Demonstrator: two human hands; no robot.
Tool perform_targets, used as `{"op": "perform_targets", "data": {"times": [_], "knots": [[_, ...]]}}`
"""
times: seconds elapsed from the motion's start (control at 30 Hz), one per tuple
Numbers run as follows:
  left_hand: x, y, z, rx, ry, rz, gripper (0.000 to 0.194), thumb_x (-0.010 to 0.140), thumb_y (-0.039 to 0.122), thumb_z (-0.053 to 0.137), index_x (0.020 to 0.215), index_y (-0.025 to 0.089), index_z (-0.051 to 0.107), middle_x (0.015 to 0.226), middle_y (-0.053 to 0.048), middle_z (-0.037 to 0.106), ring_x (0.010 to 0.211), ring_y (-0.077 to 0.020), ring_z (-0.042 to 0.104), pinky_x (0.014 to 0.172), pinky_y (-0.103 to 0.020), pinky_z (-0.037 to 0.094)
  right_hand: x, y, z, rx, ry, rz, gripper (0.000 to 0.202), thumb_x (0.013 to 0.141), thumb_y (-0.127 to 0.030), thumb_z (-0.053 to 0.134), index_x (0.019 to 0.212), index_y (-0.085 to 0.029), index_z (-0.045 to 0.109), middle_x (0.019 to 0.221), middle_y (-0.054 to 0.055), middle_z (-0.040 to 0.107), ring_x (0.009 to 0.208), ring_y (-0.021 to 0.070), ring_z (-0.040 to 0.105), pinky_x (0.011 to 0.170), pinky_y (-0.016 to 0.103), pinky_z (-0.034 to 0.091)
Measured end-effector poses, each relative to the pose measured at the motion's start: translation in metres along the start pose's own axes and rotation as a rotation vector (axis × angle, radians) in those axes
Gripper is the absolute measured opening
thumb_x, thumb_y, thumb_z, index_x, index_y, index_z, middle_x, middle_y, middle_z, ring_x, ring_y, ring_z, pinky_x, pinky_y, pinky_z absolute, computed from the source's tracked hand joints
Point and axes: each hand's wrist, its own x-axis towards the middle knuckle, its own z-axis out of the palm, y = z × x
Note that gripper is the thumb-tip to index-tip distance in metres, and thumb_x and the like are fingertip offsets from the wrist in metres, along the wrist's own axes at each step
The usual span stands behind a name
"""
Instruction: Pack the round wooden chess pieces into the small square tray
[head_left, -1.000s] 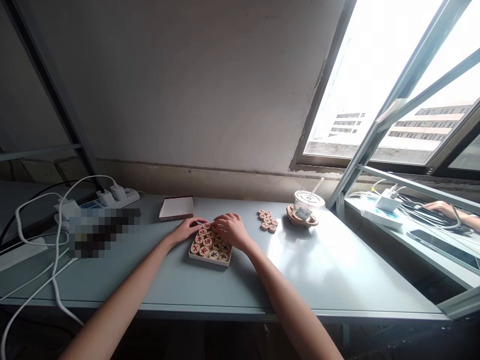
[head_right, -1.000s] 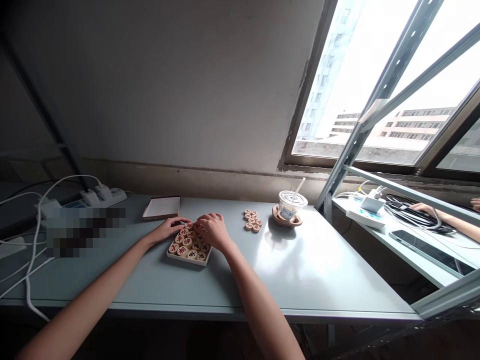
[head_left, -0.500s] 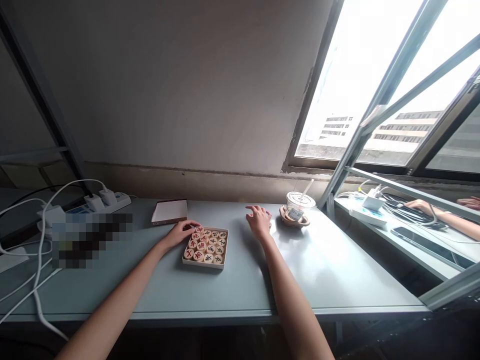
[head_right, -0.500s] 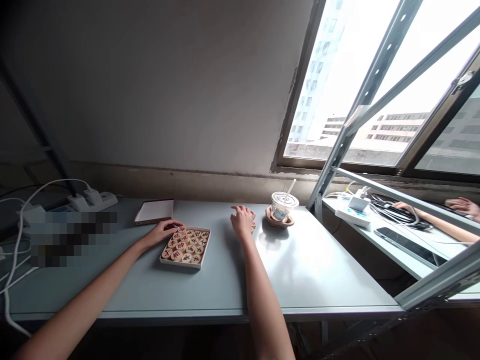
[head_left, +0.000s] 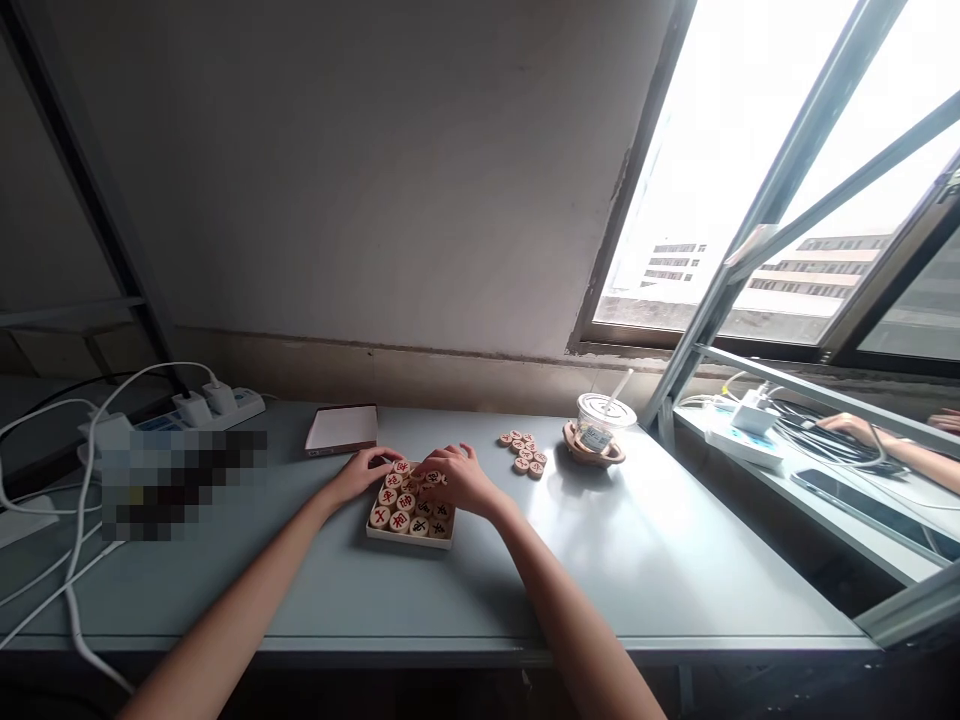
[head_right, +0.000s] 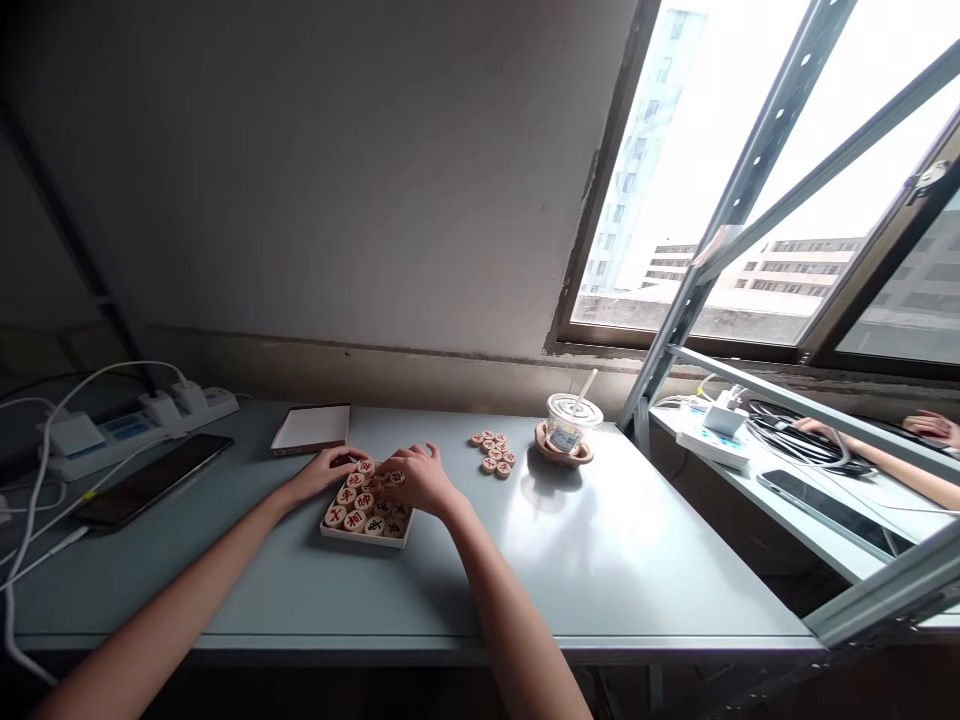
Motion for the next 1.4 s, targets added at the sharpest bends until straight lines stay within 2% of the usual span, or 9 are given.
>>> {"op": "perform_targets", "data": {"times": [0.2, 0.33, 0.5, 0.77, 0.9, 1.03, 1.13, 1.23, 1.4], "knots": [[0.001, 0.001, -0.001, 0.017, 0.002, 0.003, 0.034, 0.075, 0.041, 0.05, 0.096, 0.018, 0.064, 0.101, -0.007, 0.064, 0.099, -0.0236, 0.055, 0.09, -0.034, 0.042, 0.004, -0.002, 0.005, -0.048, 0.096, -0.055, 0.021, 0.079, -0.045, 0.058, 0.098, -0.036, 0.065, 0.111, 0.0, 0.056, 0.108, 0.0214, 0.043, 0.103, 0.05, 0.014], [0.001, 0.005, -0.001, 0.011, -0.01, -0.01, 0.033, 0.075, 0.042, 0.05, 0.092, 0.018, 0.064, 0.099, -0.007, 0.064, 0.097, -0.0245, 0.056, 0.088, -0.035, 0.043, 0.002, 0.01, -0.004, -0.071, 0.152, 0.024, 0.017, 0.077, -0.043, 0.062, 0.086, -0.031, 0.068, 0.113, 0.002, 0.052, 0.109, 0.0213, 0.041, 0.1, 0.045, 0.022], [0.001, 0.008, -0.002, 0.016, -0.014, -0.017, 0.035, 0.075, 0.044, 0.05, 0.093, 0.017, 0.064, 0.098, -0.007, 0.064, 0.096, -0.0239, 0.056, 0.087, -0.034, 0.043, 0.0, 0.015, -0.005, -0.037, 0.124, 0.051, 0.036, 0.074, -0.047, 0.063, 0.109, -0.037, 0.059, 0.125, 0.001, 0.045, 0.115, 0.0222, 0.036, 0.096, 0.042, 0.029], [-0.002, 0.011, -0.004, 0.005, -0.026, -0.042, 0.034, 0.076, 0.043, 0.051, 0.095, 0.017, 0.063, 0.1, -0.006, 0.063, 0.097, -0.0239, 0.056, 0.086, -0.032, 0.042, 0.008, 0.003, 0.008, -0.018, 0.131, -0.008, 0.024, 0.077, -0.049, 0.059, 0.093, -0.032, 0.066, 0.109, 0.001, 0.057, 0.101, 0.0199, 0.045, 0.09, 0.039, 0.029], [-0.001, 0.008, -0.005, -0.014, -0.042, -0.044, 0.036, 0.075, 0.044, 0.052, 0.095, 0.015, 0.063, 0.1, -0.007, 0.063, 0.098, -0.0245, 0.056, 0.085, -0.033, 0.043, 0.001, 0.028, -0.001, -0.09, 0.235, 0.173, 0.021, 0.081, -0.044, 0.054, 0.09, -0.029, 0.065, 0.107, 0.002, 0.056, 0.101, 0.0209, 0.044, 0.087, 0.038, 0.03], [0.0, 0.004, -0.005, -0.026, -0.054, -0.079, 0.038, 0.075, 0.045, 0.052, 0.097, 0.015, 0.062, 0.102, -0.008, 0.062, 0.099, -0.0248, 0.055, 0.083, -0.033, 0.043, -0.015, 0.065, -0.011, -0.264, 0.233, 0.464, 0.016, 0.082, -0.03, 0.053, 0.088, -0.024, 0.066, 0.11, 0.008, 0.054, 0.105, 0.0263, 0.041, 0.092, 0.047, 0.024], [-0.001, 0.006, -0.004, -0.034, -0.05, -0.091, 0.038, 0.075, 0.045, 0.052, 0.097, 0.015, 0.061, 0.102, -0.008, 0.062, 0.098, -0.0245, 0.055, 0.082, -0.032, 0.044, -0.022, 0.078, -0.018, -0.325, 0.259, 0.562, 0.019, 0.079, -0.02, 0.054, 0.094, -0.023, 0.065, 0.112, 0.009, 0.054, 0.109, 0.028, 0.04, 0.096, 0.052, 0.018], [-0.003, 0.009, -0.004, -0.033, -0.04, -0.081, 0.038, 0.075, 0.045, 0.052, 0.097, 0.015, 0.062, 0.101, -0.008, 0.062, 0.097, -0.0242, 0.056, 0.082, -0.032, 0.044, -0.017, 0.063, -0.023, -0.207, 0.243, 0.373, 0.027, 0.078, -0.023, 0.058, 0.105, -0.028, 0.061, 0.116, 0.006, 0.053, 0.111, 0.0254, 0.041, 0.095, 0.046, 0.025], [-0.004, 0.012, -0.003, 0.009, -0.03, -0.035, 0.037, 0.076, 0.045, 0.05, 0.096, 0.017, 0.062, 0.101, -0.007, 0.063, 0.098, -0.0238, 0.055, 0.087, -0.033, 0.042, -0.002, 0.005, -0.011, 0.095, -0.067, -0.089, 0.033, 0.075, -0.037, 0.065, 0.107, -0.034, 0.06, 0.109, 0.001, 0.057, 0.103, 0.0201, 0.049, 0.09, 0.036, 0.032]]}}
